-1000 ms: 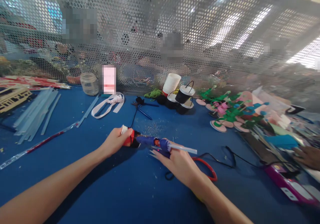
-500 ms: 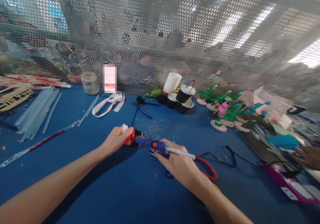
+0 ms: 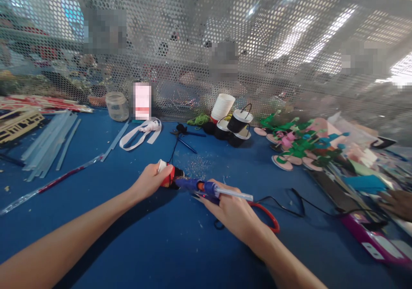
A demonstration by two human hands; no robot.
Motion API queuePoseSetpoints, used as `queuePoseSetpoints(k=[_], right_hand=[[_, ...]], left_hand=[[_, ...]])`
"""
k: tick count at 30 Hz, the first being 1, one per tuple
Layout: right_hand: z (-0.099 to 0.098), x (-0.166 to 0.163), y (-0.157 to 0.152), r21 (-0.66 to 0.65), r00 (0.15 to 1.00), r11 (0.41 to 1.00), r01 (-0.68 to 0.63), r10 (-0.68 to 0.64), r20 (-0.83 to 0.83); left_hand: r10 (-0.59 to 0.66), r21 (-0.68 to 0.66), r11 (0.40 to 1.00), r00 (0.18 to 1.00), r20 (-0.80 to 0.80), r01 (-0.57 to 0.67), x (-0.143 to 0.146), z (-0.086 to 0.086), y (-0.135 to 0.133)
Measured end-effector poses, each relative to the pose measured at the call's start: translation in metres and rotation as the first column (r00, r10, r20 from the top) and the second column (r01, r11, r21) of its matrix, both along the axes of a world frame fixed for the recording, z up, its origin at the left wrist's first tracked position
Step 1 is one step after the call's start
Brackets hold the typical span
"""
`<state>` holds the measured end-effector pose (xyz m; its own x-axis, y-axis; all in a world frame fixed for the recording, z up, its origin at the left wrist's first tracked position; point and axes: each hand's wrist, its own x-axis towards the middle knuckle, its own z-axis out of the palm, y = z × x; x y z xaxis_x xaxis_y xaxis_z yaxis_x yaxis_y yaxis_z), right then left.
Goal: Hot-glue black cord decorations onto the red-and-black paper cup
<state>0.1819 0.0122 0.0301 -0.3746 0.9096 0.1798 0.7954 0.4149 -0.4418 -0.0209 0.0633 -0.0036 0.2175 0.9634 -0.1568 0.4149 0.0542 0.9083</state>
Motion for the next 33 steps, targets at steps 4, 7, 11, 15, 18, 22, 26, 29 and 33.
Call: queuePoseSetpoints(k=[4, 7, 11, 15, 18, 22, 26, 29, 33], right_hand=[[-0.0029, 0.0007, 0.0014, 0.007, 0.999, 0.999, 0.033, -0.033, -0.025], [-0.0022, -0.0005, 0.0021, 0.003, 0.999, 0.999, 0.046, -0.046, -0.027], [-0.0013, -0.0012, 0.0017, 0.0, 0.997, 0.998, 0.067, -0.067, -0.036], [-0.0031, 0.0009, 0.0008, 0.005, 0.999, 0.999, 0.043, -0.043, -0.034], [-0.0044, 0.0019, 0.0007, -0.008, 0.998, 0.999, 0.045, -0.046, -0.033], [-0.0058, 0.0017, 0.001, -0.009, 0.998, 0.999, 0.051, -0.052, -0.04], [-0.0055, 0.0013, 0.0011, 0.003, 0.999, 1.0, 0.018, -0.018, -0.038], [-0.0035, 0.0004, 0.0013, -0.008, 0.998, 0.999, 0.051, -0.051, -0.032], [-0.0018, -0.001, 0.002, -0.014, 1.0, 1.0, 0.015, -0.016, -0.012]], left_hand=[[-0.009, 0.015, 1.0, 1.0, -0.014, 0.009, -0.0011, -0.0008, -0.0006], [-0.015, 0.027, 1.0, 1.0, -0.012, 0.015, -0.0007, 0.0005, -0.0015], [-0.04, 0.044, 0.998, 0.999, -0.002, 0.04, -0.0006, 0.0012, -0.0022], [-0.025, 0.034, 0.999, 1.0, -0.015, 0.026, -0.0012, 0.0003, -0.0022], [-0.024, 0.026, 0.999, 1.0, -0.012, 0.024, -0.0014, -0.0002, -0.0023], [-0.022, 0.034, 0.999, 1.0, -0.014, 0.023, -0.0011, 0.0001, -0.0024], [-0.016, 0.03, 0.999, 1.0, -0.004, 0.016, -0.0006, 0.0003, -0.0023], [-0.015, 0.03, 0.999, 1.0, 0.012, 0.015, -0.0005, -0.0006, -0.0022], [-0.016, 0.022, 1.0, 1.0, 0.026, 0.015, -0.0007, -0.0017, -0.0017]])
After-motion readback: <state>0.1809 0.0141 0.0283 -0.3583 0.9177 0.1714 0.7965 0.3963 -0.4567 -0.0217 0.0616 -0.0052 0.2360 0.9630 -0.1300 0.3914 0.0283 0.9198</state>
